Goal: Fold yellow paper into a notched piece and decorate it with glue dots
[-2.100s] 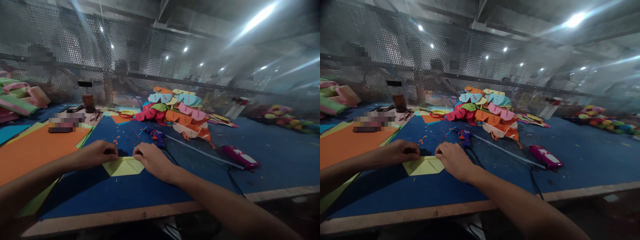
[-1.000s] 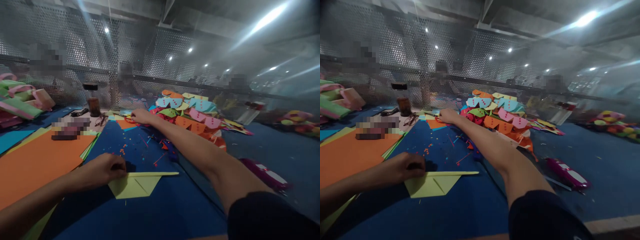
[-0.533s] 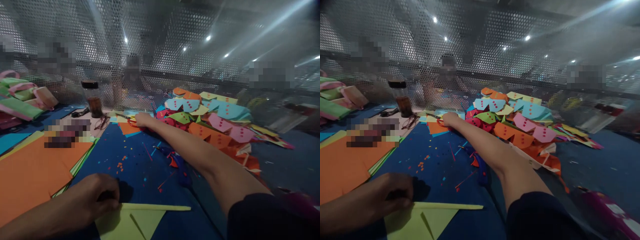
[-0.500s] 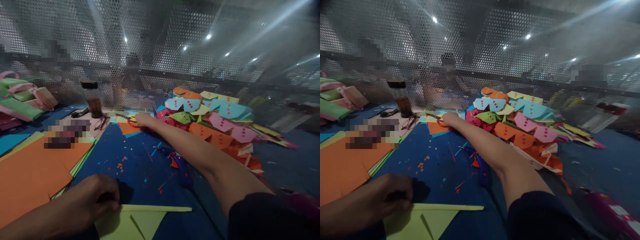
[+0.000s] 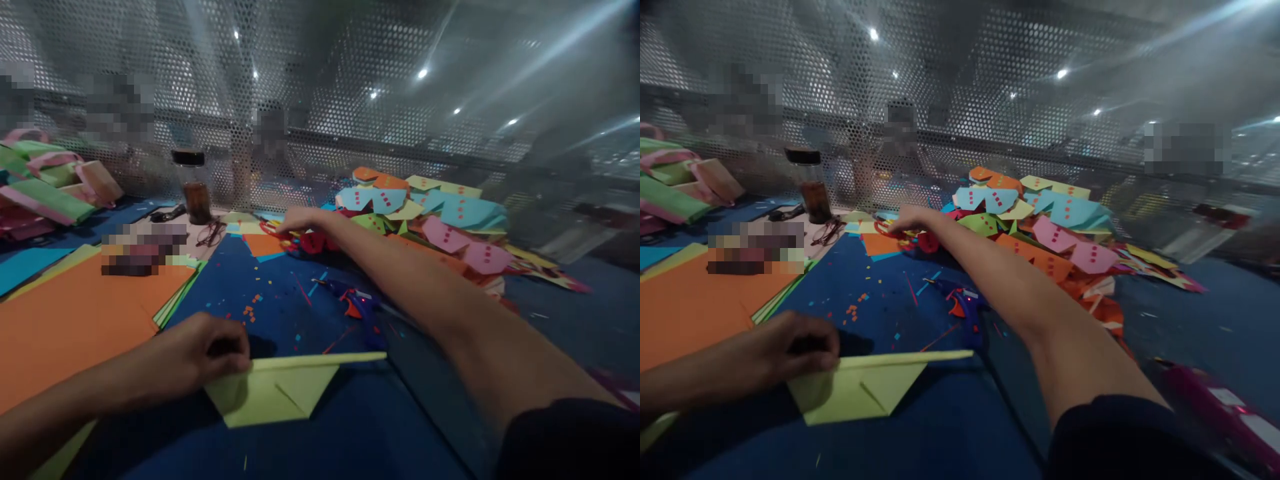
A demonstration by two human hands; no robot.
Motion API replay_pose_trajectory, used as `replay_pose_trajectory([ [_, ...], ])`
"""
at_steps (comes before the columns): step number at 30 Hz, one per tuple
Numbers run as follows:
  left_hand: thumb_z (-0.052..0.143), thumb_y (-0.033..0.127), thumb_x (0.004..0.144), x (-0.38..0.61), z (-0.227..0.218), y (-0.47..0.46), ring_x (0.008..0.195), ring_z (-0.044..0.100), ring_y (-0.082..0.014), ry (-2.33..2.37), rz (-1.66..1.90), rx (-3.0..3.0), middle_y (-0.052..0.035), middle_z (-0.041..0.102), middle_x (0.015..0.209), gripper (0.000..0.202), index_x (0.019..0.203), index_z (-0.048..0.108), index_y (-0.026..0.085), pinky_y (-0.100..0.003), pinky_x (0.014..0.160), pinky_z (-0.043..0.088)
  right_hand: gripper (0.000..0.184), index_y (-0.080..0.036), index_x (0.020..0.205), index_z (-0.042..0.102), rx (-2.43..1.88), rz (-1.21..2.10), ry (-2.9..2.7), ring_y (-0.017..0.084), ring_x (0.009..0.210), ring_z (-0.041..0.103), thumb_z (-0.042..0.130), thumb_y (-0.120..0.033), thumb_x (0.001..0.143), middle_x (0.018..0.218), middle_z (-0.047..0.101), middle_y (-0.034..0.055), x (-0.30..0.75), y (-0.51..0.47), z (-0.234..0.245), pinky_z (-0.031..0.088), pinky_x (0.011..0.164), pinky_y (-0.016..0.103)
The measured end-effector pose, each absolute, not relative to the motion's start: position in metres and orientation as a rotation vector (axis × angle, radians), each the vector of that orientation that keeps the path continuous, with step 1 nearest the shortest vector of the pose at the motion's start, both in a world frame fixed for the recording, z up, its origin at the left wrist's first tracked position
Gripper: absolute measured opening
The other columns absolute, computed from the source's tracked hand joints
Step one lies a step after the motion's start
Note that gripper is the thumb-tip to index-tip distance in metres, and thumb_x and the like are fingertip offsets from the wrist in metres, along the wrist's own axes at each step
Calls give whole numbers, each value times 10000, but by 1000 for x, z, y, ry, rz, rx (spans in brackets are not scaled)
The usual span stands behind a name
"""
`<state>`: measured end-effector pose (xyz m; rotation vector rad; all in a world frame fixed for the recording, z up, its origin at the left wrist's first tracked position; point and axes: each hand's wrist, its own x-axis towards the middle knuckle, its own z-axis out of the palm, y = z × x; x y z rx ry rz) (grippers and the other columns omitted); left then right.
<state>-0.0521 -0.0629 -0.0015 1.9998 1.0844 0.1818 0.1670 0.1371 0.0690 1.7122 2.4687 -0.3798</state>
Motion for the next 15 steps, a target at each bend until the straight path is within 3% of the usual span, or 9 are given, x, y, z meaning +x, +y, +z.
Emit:
replay_pose_trajectory([
  [3, 570, 433, 876, -55, -2, -57, 650, 504, -142, 1077, 275, 2052, 27, 587, 685, 268, 761, 658, 209, -225, 557, 331, 299, -138, 823, 604, 1809, -599, 2609, 137, 656, 596, 519, -367, 995, 746, 620, 20, 186, 100, 85, 494, 604, 269],
  [7, 589, 519, 856, -60, -5, -48, 610, 502, -143, 1080, 393, 2080, 23, 587, 653, 336, 759, 662, 206, -229, 534, 323, 362, -196, 655, 454, 1894, -869, 2921, 109, 526, 487, 571, -389, 938, 569, 508, -20, 212, 20, 103, 389, 515, 248],
  [11, 652, 576, 776, -70, -11, -32, 594, 542, -160, 1195, 598, 1965, 6, 614, 635, 384, 760, 673, 194, -236, 526, 355, 381, -183, 640, 477, 1828, -952, 3064, 91, 483, 452, 524, -419, 935, 508, 498, -25, 231, -65, 99, 373, 506, 230],
  [13, 687, 580, 731, -74, -12, -24, 610, 575, -177, 1236, 690, 1881, -12, 645, 646, 391, 749, 675, 189, -246, 537, 384, 232, -178, 778, 538, 1803, -1281, 2973, 103, 484, 491, 521, -358, 923, 531, 517, -37, 237, -96, 88, 391, 493, 223],
  [15, 725, 553, 694, -75, -10, -20, 610, 579, -174, 1235, 777, 1854, -18, 655, 656, 372, 753, 689, 187, -247, 536, 392, 132, -185, 945, 547, 1848, -1405, 2840, 103, 492, 493, 561, -304, 890, 586, 519, -55, 241, -115, 76, 378, 458, 206],
])
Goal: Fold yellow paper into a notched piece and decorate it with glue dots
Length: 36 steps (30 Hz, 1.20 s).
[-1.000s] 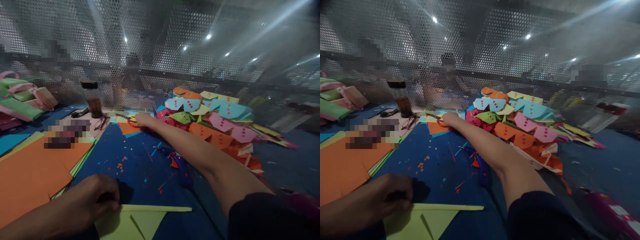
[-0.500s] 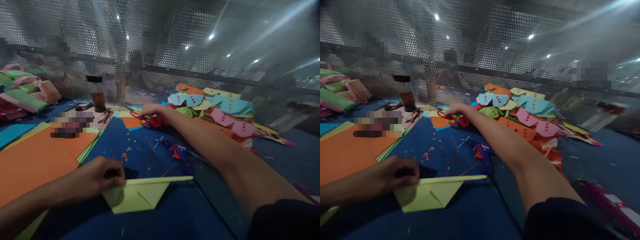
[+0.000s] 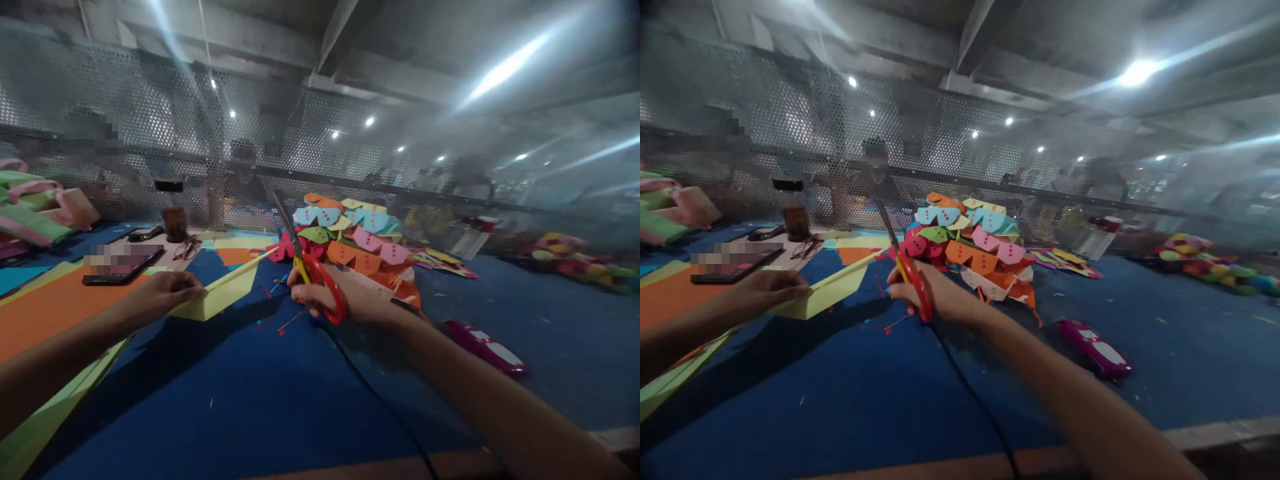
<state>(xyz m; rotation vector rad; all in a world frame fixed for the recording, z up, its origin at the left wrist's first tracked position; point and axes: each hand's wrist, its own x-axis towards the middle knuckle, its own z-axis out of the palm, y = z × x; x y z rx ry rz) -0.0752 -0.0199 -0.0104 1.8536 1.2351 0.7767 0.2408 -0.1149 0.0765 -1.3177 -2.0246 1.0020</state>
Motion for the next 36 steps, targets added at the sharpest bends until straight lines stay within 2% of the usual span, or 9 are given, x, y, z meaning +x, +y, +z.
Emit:
replay_pose_trajectory([
  [2, 733, 564, 660, -73, -7, -21, 505, 494, -138, 1289, 885, 1797, 13, 577, 557, 390, 709, 673, 182, -229, 473, 329, 149, -191, 980, 538, -1312, 1070, -2023, 94, 526, 505, 573, -294, 878, 671, 519, -51, 242, -126, 68, 382, 454, 193],
  [4, 740, 574, 624, -68, -2, -26, 441, 399, -104, 1309, 965, 1729, 47, 492, 490, 409, 670, 649, 178, -214, 437, 265, 130, -189, 948, 547, -1344, 1114, -2067, 96, 528, 492, 571, -292, 873, 664, 506, -51, 242, -132, 64, 379, 449, 192],
  [6, 742, 574, 612, -63, 1, -33, 433, 362, -88, 1301, 1000, 1670, 62, 468, 482, 413, 661, 631, 180, -203, 429, 241, 113, -181, 897, 558, -1382, 1103, -2133, 96, 540, 475, 576, -290, 872, 650, 502, -47, 242, -135, 64, 372, 465, 192],
  [9, 731, 571, 638, -61, 0, -38, 464, 390, -89, 1294, 980, 1637, 57, 505, 524, 404, 689, 629, 184, -195, 444, 264, 95, -176, 880, 560, -1395, 1114, -2202, 95, 597, 477, 582, -267, 863, 701, 506, -38, 244, -137, 63, 373, 507, 193],
  [15, 704, 524, 709, -65, 0, -35, 490, 422, -96, 1216, 1100, 1676, 55, 508, 536, 358, 687, 601, 182, -207, 473, 292, 178, -191, 1022, 554, -1432, 1254, -2219, 98, 641, 451, 568, -251, 855, 766, 495, -32, 248, -137, 52, 350, 535, 204],
  [21, 706, 517, 710, -59, 16, -51, 517, 466, -101, 1234, 1186, 1658, 49, 545, 593, 355, 741, 621, 174, -205, 475, 332, 18, -184, 876, 520, -1501, 1115, -2279, 95, 615, 424, 533, -197, 875, 733, 500, -22, 242, -139, 52, 325, 527, 217],
  [26, 680, 510, 742, -59, 21, -57, 526, 472, -105, 1251, 1266, 1633, 41, 554, 604, 339, 749, 623, 175, -209, 471, 344, 144, -194, 795, 480, -1562, 980, -2359, 109, 623, 419, 553, -243, 908, 726, 516, -13, 238, -143, 56, 326, 552, 235],
  [36, 653, 503, 756, -50, 19, -64, 597, 506, -131, 1225, 1200, 1718, 37, 568, 649, 315, 730, 621, 190, -225, 521, 364, 193, -194, 780, 479, -1646, 913, -2359, 117, 658, 436, 609, -293, 882, 733, 485, -30, 230, -141, 49, 306, 566, 227],
])
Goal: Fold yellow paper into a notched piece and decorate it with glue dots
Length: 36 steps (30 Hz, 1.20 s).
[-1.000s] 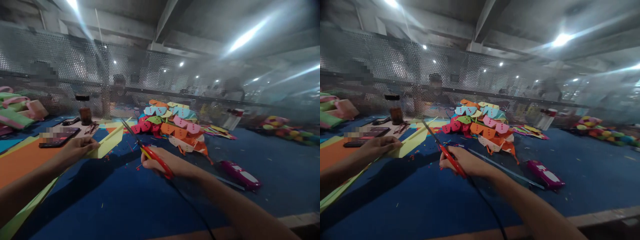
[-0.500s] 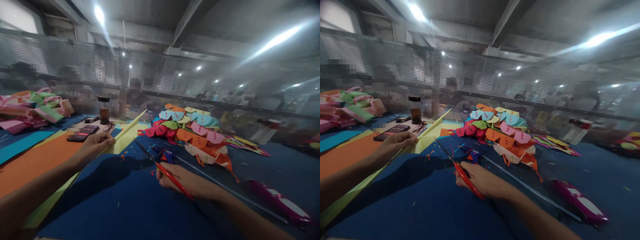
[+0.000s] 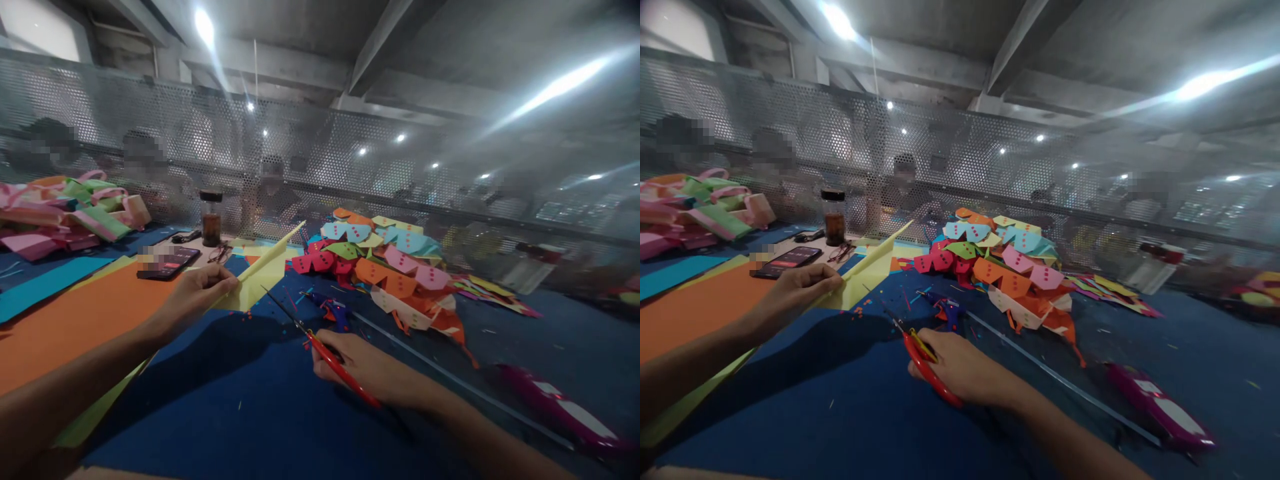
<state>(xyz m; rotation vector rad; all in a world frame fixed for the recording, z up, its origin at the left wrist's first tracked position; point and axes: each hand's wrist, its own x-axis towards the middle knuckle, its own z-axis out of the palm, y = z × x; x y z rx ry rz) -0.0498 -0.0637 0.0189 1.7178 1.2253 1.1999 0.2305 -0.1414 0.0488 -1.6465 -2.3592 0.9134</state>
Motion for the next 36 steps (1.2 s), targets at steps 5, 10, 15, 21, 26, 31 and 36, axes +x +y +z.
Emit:
replay_pose_trajectory([
  [5, 634, 513, 768, -47, 17, -64, 591, 498, -133, 1237, 1174, 1777, 20, 588, 658, 322, 728, 626, 193, -232, 511, 354, 206, -197, 770, 465, -1625, 909, -2372, 115, 647, 437, 605, -299, 883, 726, 487, -32, 230, -142, 45, 294, 562, 228],
  [10, 617, 512, 783, -47, 18, -65, 594, 497, -135, 1244, 1182, 1819, 21, 585, 642, 321, 710, 617, 199, -241, 526, 358, 208, -198, 757, 455, -1602, 909, -2357, 117, 650, 436, 596, -285, 884, 717, 488, -28, 229, -142, 41, 295, 562, 229],
  [15, 614, 499, 806, -49, 14, -64, 599, 498, -134, 1237, 1167, 1856, 17, 598, 652, 311, 744, 638, 195, -239, 516, 349, 199, -197, 752, 450, -1589, 918, -2325, 112, 646, 421, 583, -260, 886, 717, 477, -34, 228, -143, 41, 299, 569, 228],
  [21, 612, 496, 817, -50, 13, -63, 612, 518, -136, 1225, 1142, 1856, 8, 618, 671, 310, 755, 641, 193, -242, 538, 367, 194, -196, 762, 454, -1599, 951, -2317, 110, 637, 429, 592, -260, 884, 710, 481, -35, 229, -141, 40, 303, 559, 220],
  [26, 612, 516, 809, -48, 17, -66, 620, 534, -146, 1245, 1123, 1846, 12, 615, 662, 331, 761, 639, 190, -236, 531, 368, 199, -198, 753, 455, -1607, 935, -2320, 114, 638, 435, 585, -265, 888, 707, 489, -32, 228, -142, 40, 303, 554, 221],
  [31, 615, 507, 811, -48, 15, -66, 611, 516, -137, 1226, 1126, 1844, 19, 601, 662, 323, 757, 641, 190, -235, 529, 348, 216, -203, 737, 448, -1586, 906, -2322, 116, 621, 428, 576, -283, 892, 689, 483, -33, 228, -143, 39, 304, 559, 229],
  [36, 617, 501, 813, -49, 14, -64, 609, 500, -128, 1196, 1135, 1841, 24, 586, 659, 318, 746, 636, 191, -234, 534, 344, 205, -202, 740, 453, -1577, 897, -2318, 115, 623, 425, 576, -270, 890, 686, 474, -33, 228, -143, 37, 302, 557, 228],
])
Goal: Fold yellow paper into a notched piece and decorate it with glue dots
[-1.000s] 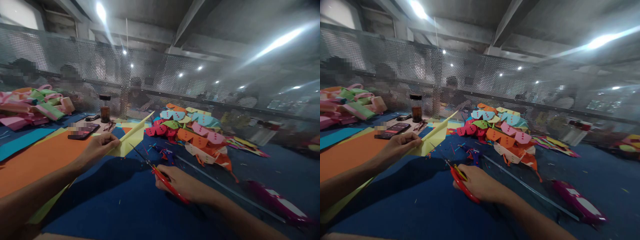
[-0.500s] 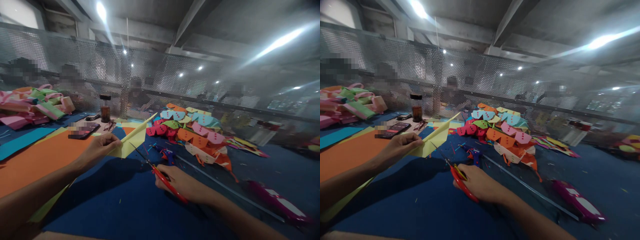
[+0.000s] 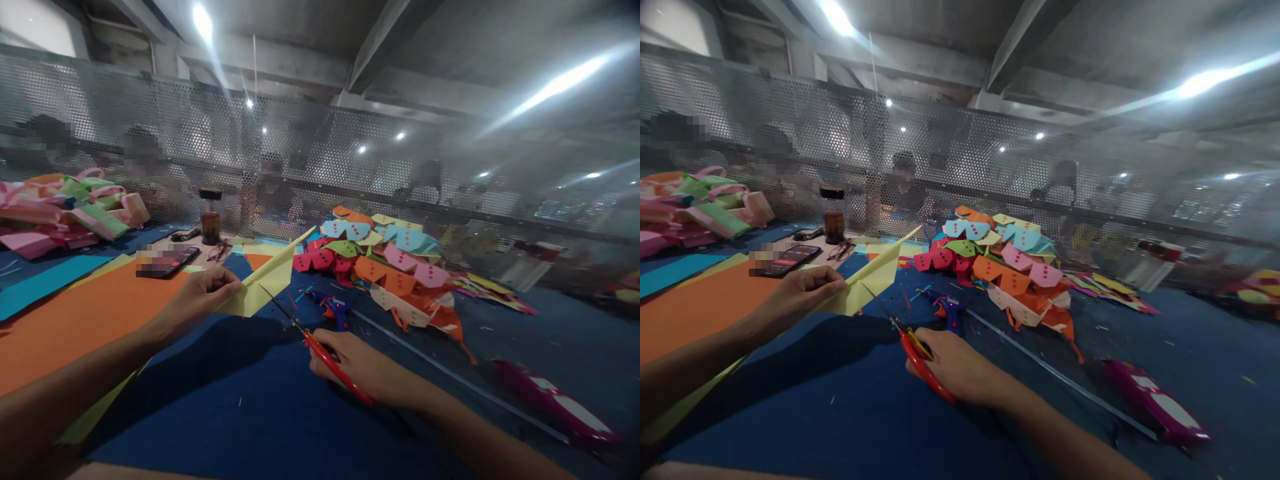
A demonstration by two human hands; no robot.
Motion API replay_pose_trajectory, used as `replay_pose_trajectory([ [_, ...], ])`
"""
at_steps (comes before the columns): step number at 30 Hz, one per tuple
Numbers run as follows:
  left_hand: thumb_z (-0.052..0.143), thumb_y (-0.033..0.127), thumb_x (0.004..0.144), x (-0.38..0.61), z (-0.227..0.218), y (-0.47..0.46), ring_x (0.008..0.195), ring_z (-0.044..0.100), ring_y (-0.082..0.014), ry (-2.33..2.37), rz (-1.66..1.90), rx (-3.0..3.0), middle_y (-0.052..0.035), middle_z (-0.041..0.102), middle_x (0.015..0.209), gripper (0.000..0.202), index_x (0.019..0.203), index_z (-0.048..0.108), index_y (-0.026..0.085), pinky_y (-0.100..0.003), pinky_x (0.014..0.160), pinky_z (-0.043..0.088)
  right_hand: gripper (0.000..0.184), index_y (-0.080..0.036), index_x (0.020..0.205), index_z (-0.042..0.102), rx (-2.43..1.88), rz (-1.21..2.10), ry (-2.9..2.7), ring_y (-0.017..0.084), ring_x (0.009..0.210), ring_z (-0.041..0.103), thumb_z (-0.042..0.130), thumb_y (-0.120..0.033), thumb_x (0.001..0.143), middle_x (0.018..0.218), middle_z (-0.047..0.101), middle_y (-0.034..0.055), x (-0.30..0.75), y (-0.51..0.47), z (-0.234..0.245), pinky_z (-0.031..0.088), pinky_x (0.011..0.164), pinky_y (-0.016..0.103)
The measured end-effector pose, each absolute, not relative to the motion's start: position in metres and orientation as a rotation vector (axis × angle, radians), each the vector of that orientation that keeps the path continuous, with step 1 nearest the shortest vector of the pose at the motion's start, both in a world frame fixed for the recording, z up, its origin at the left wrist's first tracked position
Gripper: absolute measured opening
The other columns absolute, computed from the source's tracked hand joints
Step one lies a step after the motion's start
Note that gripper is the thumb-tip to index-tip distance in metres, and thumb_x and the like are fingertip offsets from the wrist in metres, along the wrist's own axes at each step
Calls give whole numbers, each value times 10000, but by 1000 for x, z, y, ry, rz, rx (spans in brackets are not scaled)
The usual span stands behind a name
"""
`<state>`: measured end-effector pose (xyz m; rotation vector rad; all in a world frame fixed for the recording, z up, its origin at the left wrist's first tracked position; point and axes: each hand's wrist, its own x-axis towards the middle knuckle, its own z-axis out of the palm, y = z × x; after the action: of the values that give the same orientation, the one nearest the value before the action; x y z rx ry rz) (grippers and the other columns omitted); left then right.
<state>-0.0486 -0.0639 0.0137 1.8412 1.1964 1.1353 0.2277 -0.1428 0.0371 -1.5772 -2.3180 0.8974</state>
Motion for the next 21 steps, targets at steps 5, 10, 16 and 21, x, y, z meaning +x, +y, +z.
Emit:
replay_pose_trajectory([
  [5, 611, 474, 816, -47, 16, -66, 604, 490, -130, 1213, 1131, 1836, 25, 576, 649, 292, 731, 629, 196, -241, 536, 339, 245, -206, 715, 413, -1578, 937, -2297, 103, 587, 384, 557, -263, 904, 654, 445, -45, 227, -144, 38, 285, 542, 227],
  [10, 616, 476, 802, -47, 19, -68, 613, 504, -133, 1216, 1131, 1828, 23, 585, 654, 295, 726, 637, 191, -243, 552, 352, 231, -207, 724, 412, -1579, 952, -2283, 105, 587, 386, 551, -256, 902, 654, 451, -42, 227, -144, 39, 280, 537, 231],
  [16, 620, 479, 806, -48, 15, -64, 602, 495, -126, 1198, 1133, 1848, 27, 585, 644, 299, 742, 642, 187, -235, 534, 335, 230, -201, 721, 420, -1576, 965, -2281, 100, 589, 386, 554, -252, 901, 656, 452, -44, 227, -142, 38, 275, 536, 227],
  [21, 621, 481, 794, -48, 12, -62, 584, 484, -120, 1197, 1160, 1825, 35, 577, 625, 301, 724, 632, 189, -229, 522, 325, 210, -197, 734, 437, -1603, 1007, -2249, 99, 598, 417, 568, -247, 891, 666, 477, -42, 228, -141, 38, 274, 540, 225],
])
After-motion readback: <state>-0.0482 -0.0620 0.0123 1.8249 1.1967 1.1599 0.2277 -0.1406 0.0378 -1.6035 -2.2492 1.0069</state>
